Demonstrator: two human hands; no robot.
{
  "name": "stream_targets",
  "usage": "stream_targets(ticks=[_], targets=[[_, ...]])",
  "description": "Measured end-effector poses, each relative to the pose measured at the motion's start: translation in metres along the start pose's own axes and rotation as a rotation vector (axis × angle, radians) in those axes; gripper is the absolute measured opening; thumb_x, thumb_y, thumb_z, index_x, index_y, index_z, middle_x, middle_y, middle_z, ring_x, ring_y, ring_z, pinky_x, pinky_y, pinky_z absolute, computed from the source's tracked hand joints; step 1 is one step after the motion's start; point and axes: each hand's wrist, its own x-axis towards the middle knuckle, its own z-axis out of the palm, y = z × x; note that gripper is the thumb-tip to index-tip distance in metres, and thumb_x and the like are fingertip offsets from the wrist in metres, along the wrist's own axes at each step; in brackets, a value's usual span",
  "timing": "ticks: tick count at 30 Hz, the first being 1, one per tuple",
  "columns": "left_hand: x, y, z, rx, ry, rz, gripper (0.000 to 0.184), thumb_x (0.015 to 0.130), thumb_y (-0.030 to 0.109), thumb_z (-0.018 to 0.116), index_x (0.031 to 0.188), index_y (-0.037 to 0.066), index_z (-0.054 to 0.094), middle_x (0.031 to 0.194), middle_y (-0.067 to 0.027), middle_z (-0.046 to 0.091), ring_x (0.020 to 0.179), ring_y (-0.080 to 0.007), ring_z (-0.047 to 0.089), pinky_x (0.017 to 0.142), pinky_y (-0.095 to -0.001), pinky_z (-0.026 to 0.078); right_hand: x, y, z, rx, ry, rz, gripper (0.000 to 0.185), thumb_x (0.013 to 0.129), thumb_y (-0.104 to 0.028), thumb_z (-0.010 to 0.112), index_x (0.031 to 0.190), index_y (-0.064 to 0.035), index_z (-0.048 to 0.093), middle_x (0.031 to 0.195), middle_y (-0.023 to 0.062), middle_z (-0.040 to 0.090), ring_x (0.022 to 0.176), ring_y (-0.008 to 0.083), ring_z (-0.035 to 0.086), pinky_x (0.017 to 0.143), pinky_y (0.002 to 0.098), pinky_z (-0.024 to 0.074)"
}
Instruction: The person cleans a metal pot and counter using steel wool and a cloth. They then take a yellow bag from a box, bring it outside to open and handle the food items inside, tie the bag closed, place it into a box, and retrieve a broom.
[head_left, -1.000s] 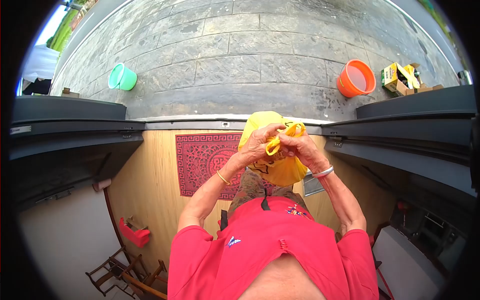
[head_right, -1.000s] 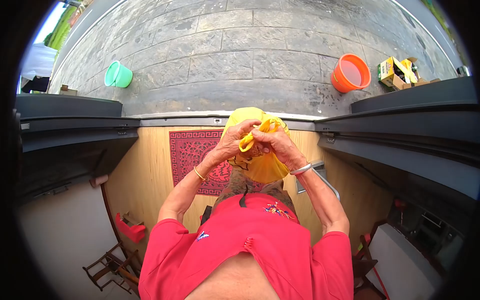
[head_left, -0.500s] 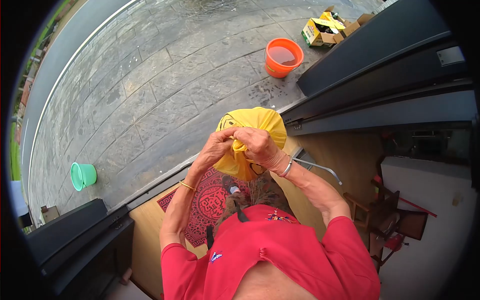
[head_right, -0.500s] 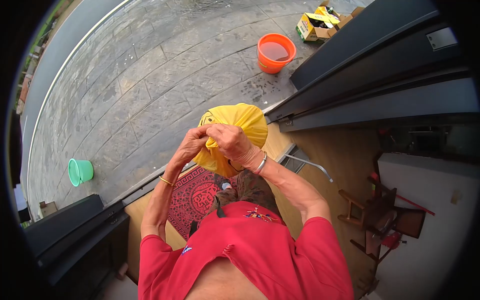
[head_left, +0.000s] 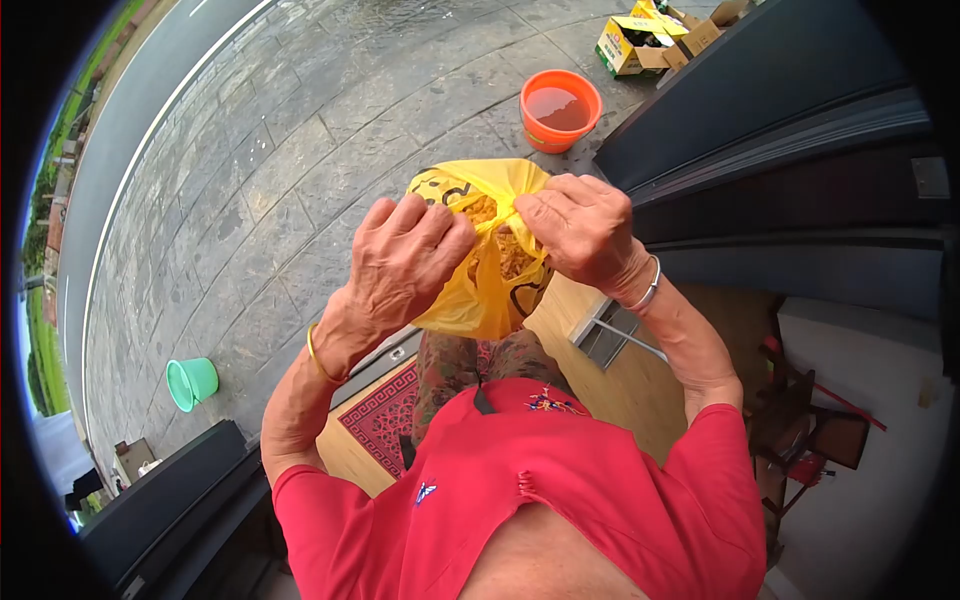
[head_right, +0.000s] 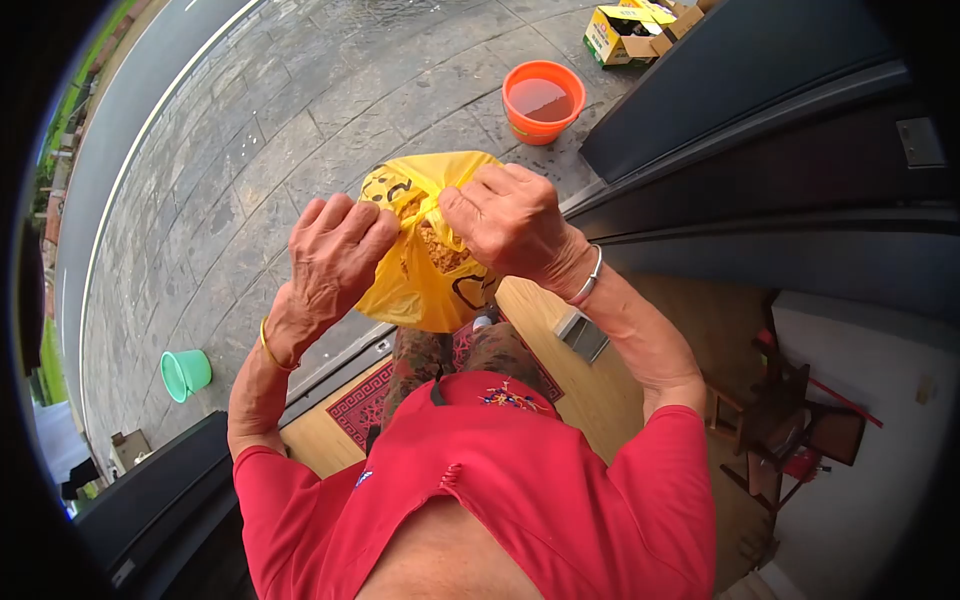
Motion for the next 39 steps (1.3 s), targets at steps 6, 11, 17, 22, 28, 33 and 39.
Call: stream_targets(ticks=[6,11,17,22,28,33,39], targets=[[-0.013,-0.09,0.073,-0.01,-0.179,0.043,0.008,0.07,0.011,0.058,0.075,0.01,0.053,0.068,-0.0028,0.05,0.069,-0.0196,0.051,0.059,-0.0321,0.041,-0.052,0.059,0.043,-0.008,-0.107,0.48,0.028,0.077,-0.022,0.067,0.061,-0.0061,0.051,0.052,0.0114,0.051,0.049,0.0284,0.054,0.046,0.0361,0.041],[0.013,-0.121,0.137,-0.289,-0.203,-0.14,0.005,0.078,0.009,0.059,0.08,0.008,0.054,0.075,-0.007,0.056,0.073,-0.0259,0.055,0.061,-0.0365,0.043,-0.06,0.077,0.099,0.14,-0.151,0.758,0.024,0.079,-0.023,0.067,0.073,-0.0002,0.061,0.064,0.0099,0.057,0.06,0.0233,0.054,0.054,0.0327,0.0418],[0.072,-0.14,0.157,-0.623,-0.002,0.073,0.008,0.077,0.006,0.057,0.083,0.007,0.053,0.074,-0.0085,0.05,0.069,-0.0271,0.051,0.059,-0.0372,0.043,0.006,0.078,0.147,1.435,0.608,1.491,0.024,0.087,-0.021,0.063,0.09,0.0019,0.063,0.076,0.0056,0.063,0.059,0.0085,0.057,0.057,0.0205,0.0487],[0.095,-0.19,0.175,-0.752,-0.033,0.167,0.015,0.072,0.005,0.057,0.087,0.006,0.053,0.088,-0.0091,0.054,0.075,-0.0282,0.058,0.061,-0.0366,0.048,0.059,0.084,0.187,0.623,0.192,1.126,0.018,0.078,-0.003,0.063,0.095,0.0028,0.058,0.074,0.0079,0.057,0.07,0.0155,0.057,0.062,0.0284,0.0454],[0.115,-0.246,0.183,-0.954,-0.376,0.02,0.024,0.085,0.012,0.056,0.106,0.002,0.047,0.099,-0.0197,0.058,0.085,-0.0383,0.059,0.067,-0.0417,0.048,0.093,0.111,0.204,0.612,0.126,1.271,0.009,0.08,-0.002,0.058,0.08,0.006,0.055,0.073,0.0153,0.056,0.066,0.0261,0.054,0.06,0.0326,0.0428],[0.124,-0.29,0.212,-1.274,-0.427,-0.324,0.036,0.086,0.017,0.063,0.111,0.001,0.043,0.08,-0.0118,0.06,0.076,-0.0208,0.059,0.069,-0.0312,0.046,0.118,0.139,0.227,0.601,0.275,1.124,0.015,0.081,-0.007,0.062,0.089,0.0056,0.06,0.074,0.0118,0.058,0.064,0.018,0.055,0.057,0.0296,0.0432],[0.174,-0.321,0.23,-1.34,-0.468,-0.344,0.025,0.084,0.005,0.061,0.102,0.002,0.043,0.073,-0.0013,0.054,0.069,-0.0079,0.05,0.062,-0.0225,0.041,0.115,0.188,0.249,0.918,0.514,1.386,0.015,0.087,-0.012,0.06,0.094,-0.0001,0.065,0.072,0.0021,0.062,0.06,0.006,0.057,0.051,0.0197,0.0428]])
